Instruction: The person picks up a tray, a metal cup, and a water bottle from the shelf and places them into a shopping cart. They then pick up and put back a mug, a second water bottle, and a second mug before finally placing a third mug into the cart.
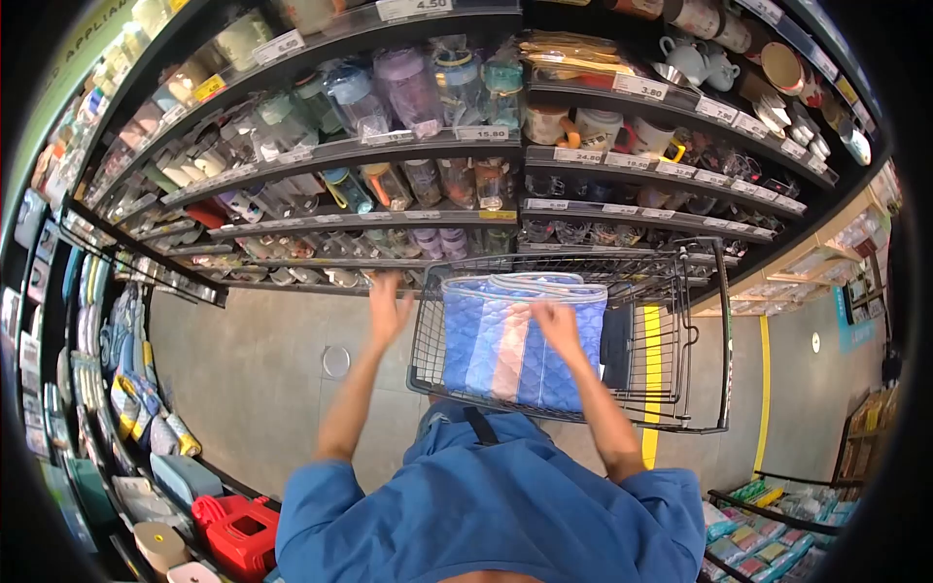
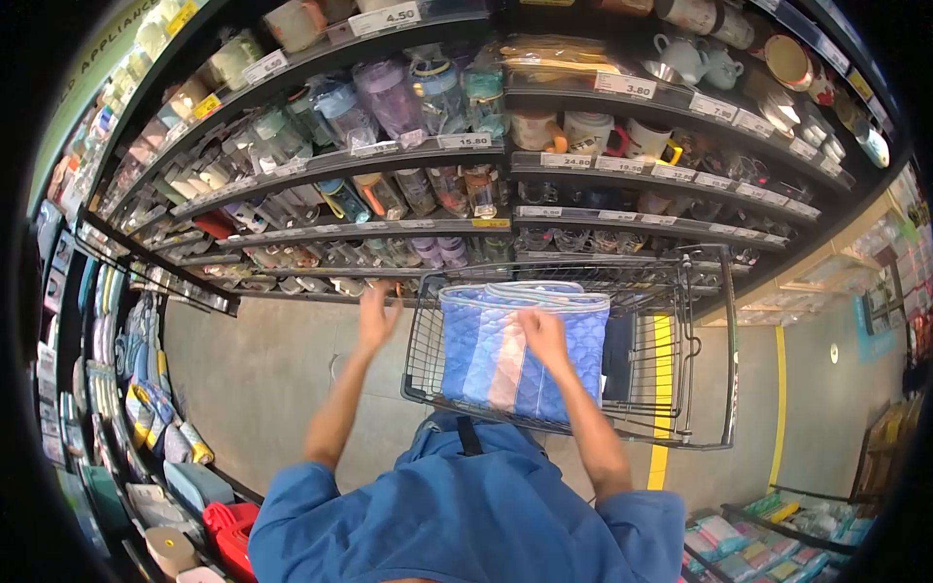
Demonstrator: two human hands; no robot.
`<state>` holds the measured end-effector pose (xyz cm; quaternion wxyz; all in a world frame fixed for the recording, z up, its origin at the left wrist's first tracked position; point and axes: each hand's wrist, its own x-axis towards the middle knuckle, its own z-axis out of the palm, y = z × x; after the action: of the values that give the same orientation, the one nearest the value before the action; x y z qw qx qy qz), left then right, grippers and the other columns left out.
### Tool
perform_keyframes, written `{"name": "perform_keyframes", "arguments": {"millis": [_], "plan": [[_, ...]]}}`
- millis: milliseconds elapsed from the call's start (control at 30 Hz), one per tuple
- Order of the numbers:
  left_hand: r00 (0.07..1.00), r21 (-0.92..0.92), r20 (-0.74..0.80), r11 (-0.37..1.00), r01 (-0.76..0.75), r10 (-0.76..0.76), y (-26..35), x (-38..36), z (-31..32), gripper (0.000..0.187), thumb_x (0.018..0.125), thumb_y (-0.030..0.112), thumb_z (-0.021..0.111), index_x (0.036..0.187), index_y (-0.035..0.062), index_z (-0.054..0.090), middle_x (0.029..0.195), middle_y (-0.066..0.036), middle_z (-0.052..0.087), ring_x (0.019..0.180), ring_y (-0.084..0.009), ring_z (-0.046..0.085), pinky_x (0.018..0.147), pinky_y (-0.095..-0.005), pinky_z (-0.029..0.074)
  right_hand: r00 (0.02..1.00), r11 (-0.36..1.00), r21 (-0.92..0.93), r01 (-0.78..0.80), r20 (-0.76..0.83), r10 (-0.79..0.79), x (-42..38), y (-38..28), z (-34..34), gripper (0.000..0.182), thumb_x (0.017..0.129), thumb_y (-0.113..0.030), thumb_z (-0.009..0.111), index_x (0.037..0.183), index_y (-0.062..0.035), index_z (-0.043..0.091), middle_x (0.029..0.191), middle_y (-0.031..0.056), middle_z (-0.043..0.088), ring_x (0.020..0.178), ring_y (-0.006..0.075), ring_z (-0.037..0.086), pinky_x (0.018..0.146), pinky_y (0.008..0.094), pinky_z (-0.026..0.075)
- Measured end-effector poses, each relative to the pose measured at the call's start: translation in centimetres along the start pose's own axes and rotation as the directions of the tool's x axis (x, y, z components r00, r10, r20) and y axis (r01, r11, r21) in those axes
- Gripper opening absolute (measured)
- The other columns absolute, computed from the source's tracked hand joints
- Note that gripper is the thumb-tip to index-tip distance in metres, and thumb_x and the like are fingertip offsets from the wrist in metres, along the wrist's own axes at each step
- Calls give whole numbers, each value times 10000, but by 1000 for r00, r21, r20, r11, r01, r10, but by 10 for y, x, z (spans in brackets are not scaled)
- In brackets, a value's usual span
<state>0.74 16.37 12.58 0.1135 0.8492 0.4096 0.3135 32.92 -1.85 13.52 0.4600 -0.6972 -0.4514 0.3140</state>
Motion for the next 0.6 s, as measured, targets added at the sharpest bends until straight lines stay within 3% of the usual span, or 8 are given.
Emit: {"name": "perform_keyframes", "arguments": {"millis": [33, 133, 200, 300, 367, 400, 467, 600], "plan": [[993, -8, -6, 993, 114, -114, 24, 40, -30, 365, 820, 148, 645, 1141, 10, 537, 1060, -182, 576, 1021, -372, 525, 891, -453, 409, 963, 970, -67, 233, -123, -240, 35, -8, -1, 273, 914, -243, 585, 838, 8, 662, 579, 35, 569, 580, 75, 497, 514, 304, 399], [895, 97, -334, 956, -278, 295, 73, 163, -108, 287, 828, 145, 655, 1069, 7, 579, 1032, -168, 608, 992, -348, 564, 851, -415, 446, 790, 804, -69, 590, -154, -593, 93, -159, -46, 195, 888, -148, 605, 970, 18, 667, 844, 113, 685, 743, 150, 629, 689, 285, 496], [844, 37, -457, 954, -297, 280, 112, 232, -155, 265, 805, 137, 676, 1024, -1, 616, 1038, -171, 631, 980, -318, 600, 853, -395, 469, 758, 770, -63, 635, -138, -637, 130, -238, -71, 228, 881, -168, 615, 1014, 8, 672, 945, 158, 694, 847, 200, 669, 757, 318, 508], [706, 120, -606, 919, -375, 368, 154, 319, -206, 309, 804, 130, 681, 1082, 12, 620, 967, -133, 662, 901, -238, 644, 782, -335, 498, 516, 576, -135, 806, -317, -796, 177, -344, -93, 244, 882, -208, 592, 1006, -19, 685, 949, 134, 700, 831, 182, 678, 752, 302, 509], [646, 186, -653, 911, -369, 395, 182, 360, -226, 396, 743, 147, 735, 1082, -15, 611, 982, -144, 664, 900, -240, 647, 803, -344, 498, 589, 651, -81, 755, -355, -726, 177, -408, -97, 329, 844, -193, 627, 1110, 1, 622, 837, 127, 699, 713, 220, 674, 681, 334, 522], [745, 143, -595, 952, -269, 300, 189, 377, -233, 531, 757, 221, 700, 1194, -8, 503, 1044, -196, 650, 979, -316, 626, 863, -381, 485, 547, 609, -76, 790, -363, -754, 197, -422, -95, 277, 837, -153, 619, 1062, 8, 637, 809, 126, 694, 683, 194, 668, 663, 317, 519], [882, 51, -462, 996, -74, 89, 209, 397, -242, 694, 748, 289, 687, 1273, -56, 391, 1068, -290, 630, 1025, -375, 624, 884, -424, 495, 491, 611, -406, 680, -366, -790, 232, -442, -89, 379, 777, -219, 631, 1037, 56, 608, 930, 230, 661, 885, 335, 657, 781, 392, 513], [952, -167, -291, 985, 43, -91, 206, 430, -242, 862, 673, 295, 752, 1299, -128, 336, 996, -280, 651, 949, -359, 652, 852, -388, 513, 822, 812, -469, 348, -263, -505, 256, -473, -82, 385, 709, -219, 624, 972, 63, 642, 1014, 301, 628, 1017, 374, 621, 858, 422, 497]]}}
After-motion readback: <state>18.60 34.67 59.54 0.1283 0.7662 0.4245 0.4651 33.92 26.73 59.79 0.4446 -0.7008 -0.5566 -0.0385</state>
